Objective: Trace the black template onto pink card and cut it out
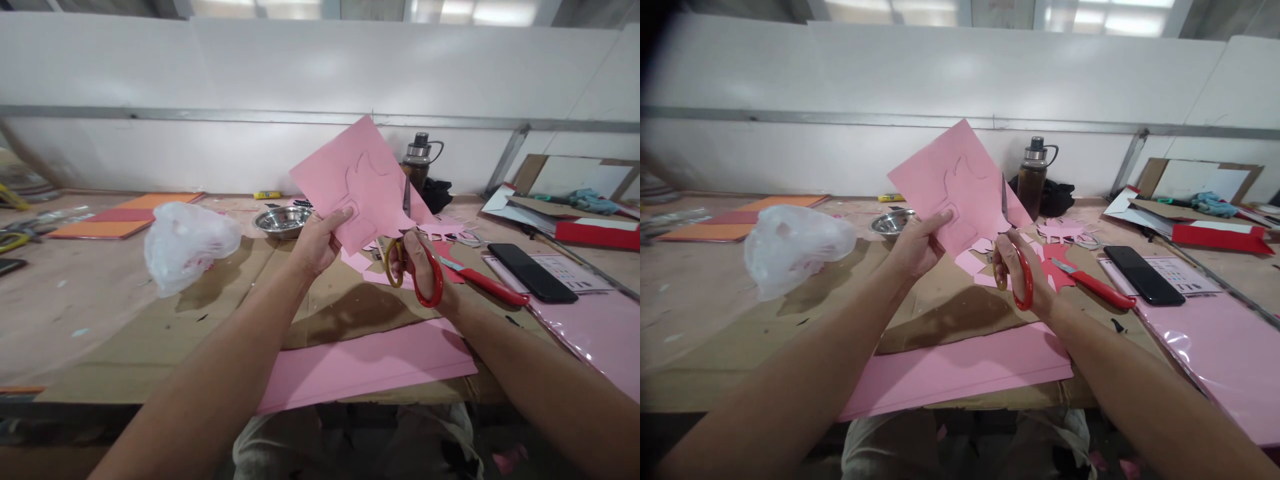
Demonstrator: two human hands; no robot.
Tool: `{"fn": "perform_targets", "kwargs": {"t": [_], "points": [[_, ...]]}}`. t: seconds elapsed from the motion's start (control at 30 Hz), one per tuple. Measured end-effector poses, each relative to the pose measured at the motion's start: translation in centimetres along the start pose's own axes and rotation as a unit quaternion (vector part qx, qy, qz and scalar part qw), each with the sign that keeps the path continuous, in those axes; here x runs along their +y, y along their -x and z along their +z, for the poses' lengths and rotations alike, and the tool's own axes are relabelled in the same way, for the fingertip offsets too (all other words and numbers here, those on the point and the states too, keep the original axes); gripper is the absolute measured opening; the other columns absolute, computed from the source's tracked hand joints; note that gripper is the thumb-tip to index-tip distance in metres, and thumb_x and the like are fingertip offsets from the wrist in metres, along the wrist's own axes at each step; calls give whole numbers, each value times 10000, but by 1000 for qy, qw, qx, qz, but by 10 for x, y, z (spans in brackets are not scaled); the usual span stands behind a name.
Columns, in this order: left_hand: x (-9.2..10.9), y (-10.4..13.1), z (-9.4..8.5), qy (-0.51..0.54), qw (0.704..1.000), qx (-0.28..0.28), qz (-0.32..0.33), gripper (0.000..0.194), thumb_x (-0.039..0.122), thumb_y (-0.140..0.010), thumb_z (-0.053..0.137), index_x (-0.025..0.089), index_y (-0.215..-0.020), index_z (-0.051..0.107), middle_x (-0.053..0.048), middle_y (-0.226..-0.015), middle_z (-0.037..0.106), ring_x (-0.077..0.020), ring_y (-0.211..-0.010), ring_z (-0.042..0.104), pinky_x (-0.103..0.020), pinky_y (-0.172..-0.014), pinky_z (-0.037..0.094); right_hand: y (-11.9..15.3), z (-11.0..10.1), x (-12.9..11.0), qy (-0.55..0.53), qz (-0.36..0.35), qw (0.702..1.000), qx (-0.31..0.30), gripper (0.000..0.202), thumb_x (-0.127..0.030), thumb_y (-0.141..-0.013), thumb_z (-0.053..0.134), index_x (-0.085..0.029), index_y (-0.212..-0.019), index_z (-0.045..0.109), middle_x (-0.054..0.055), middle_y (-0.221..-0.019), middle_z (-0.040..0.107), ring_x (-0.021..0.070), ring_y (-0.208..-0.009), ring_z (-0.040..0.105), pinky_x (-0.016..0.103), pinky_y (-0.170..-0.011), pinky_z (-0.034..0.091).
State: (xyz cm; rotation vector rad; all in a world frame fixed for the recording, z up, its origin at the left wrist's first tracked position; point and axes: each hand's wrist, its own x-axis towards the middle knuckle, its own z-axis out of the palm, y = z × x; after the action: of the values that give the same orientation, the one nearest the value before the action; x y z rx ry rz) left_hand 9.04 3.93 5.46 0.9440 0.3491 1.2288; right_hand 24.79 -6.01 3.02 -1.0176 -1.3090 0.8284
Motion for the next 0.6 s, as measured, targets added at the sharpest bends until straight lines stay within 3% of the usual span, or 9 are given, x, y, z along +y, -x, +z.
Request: {"fn": "perform_targets", "kwargs": {"t": [0.3,0.6], "points": [[-4,0,-1,19,1000,-18,-17,387,151,-766,755,162,-1148,690,-109,-1180,742,-275,-1211,644,-426,-1058,525,0,0,0,12,-22,1000,0,491,-697,-902,479,-226,-765,465,-21,-689,498,98,-509,488,265,-471,433],[-13,1,1,43,999,-4,-12,279,153,-827,710,157,-1106,697,-94,-1196,738,-214,-1186,661,-314,-1040,532,-1,0,-1,18,-56,998,11,479,-658,-947,433,-233,-726,440,-37,-593,467,106,-469,455,291,-480,399]]}}
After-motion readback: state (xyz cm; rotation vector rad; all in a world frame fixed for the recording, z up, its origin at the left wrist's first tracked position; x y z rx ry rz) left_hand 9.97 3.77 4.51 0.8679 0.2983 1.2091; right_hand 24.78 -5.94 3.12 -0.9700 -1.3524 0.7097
